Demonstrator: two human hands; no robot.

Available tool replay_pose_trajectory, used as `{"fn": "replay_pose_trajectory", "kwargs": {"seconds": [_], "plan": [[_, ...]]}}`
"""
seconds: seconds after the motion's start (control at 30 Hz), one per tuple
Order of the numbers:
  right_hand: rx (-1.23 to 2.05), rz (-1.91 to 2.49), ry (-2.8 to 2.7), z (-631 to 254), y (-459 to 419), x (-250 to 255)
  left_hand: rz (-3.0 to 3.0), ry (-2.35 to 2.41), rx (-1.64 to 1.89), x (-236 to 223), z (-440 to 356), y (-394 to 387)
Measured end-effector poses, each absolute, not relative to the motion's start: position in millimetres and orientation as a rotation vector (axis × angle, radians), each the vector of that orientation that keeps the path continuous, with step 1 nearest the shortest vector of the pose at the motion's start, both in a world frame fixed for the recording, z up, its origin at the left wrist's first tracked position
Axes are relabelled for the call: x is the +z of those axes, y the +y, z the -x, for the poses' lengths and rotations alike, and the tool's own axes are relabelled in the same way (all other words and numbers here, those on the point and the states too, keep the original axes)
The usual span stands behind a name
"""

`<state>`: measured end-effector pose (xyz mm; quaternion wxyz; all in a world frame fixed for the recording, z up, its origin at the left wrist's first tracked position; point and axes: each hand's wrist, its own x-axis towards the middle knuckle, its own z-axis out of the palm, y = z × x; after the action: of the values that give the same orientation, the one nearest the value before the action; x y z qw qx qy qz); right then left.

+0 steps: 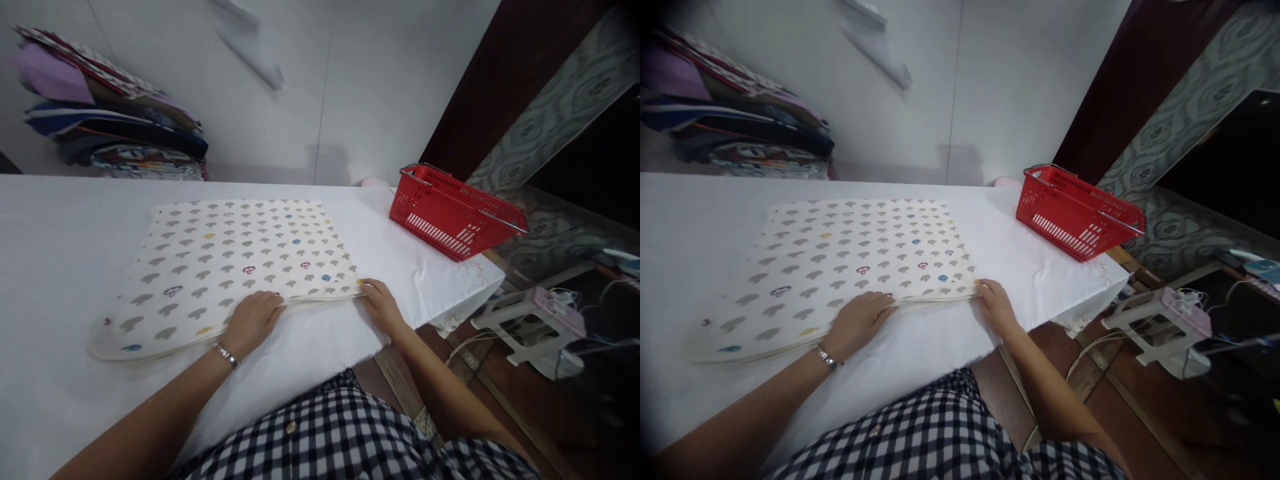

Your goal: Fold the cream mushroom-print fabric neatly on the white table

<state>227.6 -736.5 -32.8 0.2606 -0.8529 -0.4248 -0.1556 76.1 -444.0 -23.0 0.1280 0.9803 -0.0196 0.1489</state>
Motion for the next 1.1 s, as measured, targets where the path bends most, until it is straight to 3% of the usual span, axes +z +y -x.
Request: {"fn": "replay_pose_trajectory", "kwargs": {"seconds": [0.17, 0.47, 0.77, 1.1], "plan": [[-0.350, 2.310, -1.013, -235, -738, -29, -2.848, -0.052, 0.455, -23, -76, -445], [0.152, 2.253, -0.513, -249, -731, -27, -2.835, -0.057, 0.486, -27, -77, -444], [0.298, 1.952, -0.383, -268, -707, 3, -2.894, -0.096, 0.468, -30, -76, -443], [0.582, 2.182, -0.198, -264, -714, -12, -2.945, -0.102, 0.433, -32, -76, -443]]}}
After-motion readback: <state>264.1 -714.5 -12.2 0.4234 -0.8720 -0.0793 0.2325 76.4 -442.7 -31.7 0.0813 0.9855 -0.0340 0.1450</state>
